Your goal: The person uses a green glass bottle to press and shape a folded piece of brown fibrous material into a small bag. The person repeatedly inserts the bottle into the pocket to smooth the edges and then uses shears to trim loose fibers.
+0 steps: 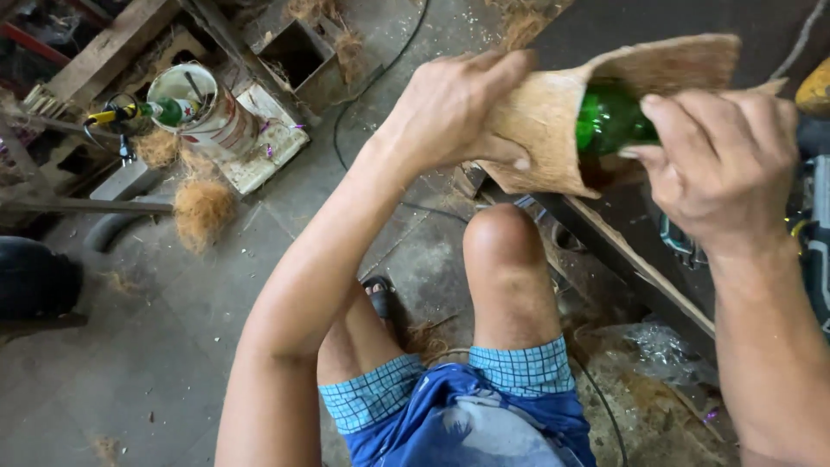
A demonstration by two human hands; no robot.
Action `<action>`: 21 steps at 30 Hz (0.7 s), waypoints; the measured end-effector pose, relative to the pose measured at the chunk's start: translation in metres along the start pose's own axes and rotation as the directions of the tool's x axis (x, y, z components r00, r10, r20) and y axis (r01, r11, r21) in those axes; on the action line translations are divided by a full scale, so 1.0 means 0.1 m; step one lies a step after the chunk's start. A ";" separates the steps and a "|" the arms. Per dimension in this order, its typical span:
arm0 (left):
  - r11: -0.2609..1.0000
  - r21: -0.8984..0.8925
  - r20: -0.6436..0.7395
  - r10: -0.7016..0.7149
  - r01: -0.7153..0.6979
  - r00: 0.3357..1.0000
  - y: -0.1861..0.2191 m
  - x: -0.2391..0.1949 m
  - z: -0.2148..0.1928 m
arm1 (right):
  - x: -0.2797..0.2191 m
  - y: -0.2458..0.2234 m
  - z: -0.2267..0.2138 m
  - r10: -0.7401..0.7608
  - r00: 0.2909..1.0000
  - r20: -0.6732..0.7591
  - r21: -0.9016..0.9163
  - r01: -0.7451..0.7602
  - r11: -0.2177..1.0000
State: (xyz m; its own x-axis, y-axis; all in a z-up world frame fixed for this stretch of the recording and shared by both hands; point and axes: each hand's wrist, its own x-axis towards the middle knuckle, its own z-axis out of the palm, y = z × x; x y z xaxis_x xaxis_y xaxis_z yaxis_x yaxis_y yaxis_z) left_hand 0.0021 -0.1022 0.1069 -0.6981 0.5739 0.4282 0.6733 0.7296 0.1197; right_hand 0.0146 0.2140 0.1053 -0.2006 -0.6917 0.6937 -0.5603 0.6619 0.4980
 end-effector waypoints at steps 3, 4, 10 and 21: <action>0.993 -0.114 -0.066 -0.015 0.008 0.998 -0.06 -0.12 0.06 | -0.06 0.07 0.09 0.023 0.994 0.110 -0.035 -0.019 0.999; 0.992 -0.115 -0.080 -0.051 0.042 0.995 -0.07 -0.17 0.09 | -0.14 0.11 0.16 0.020 0.993 0.114 -0.003 -0.019 1.000; 0.834 -0.280 -0.020 -0.500 0.475 0.866 -0.42 -0.68 -0.06 | -0.26 0.29 -0.02 0.183 0.963 0.196 0.426 -0.252 0.869; 0.181 -0.854 0.028 -0.920 0.488 0.391 -0.41 -1.45 0.40 | -0.79 -0.53 0.36 0.711 0.192 0.676 0.580 -0.734 -0.354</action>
State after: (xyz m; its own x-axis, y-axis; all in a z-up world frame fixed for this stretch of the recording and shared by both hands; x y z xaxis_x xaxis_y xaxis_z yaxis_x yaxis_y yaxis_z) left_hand 0.0660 -0.2008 0.0040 -0.8993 -0.4361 0.0319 -0.0104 0.0943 0.9955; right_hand 0.0314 0.2236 0.0055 -0.9804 0.1431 0.1353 -0.1208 0.1055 -0.9870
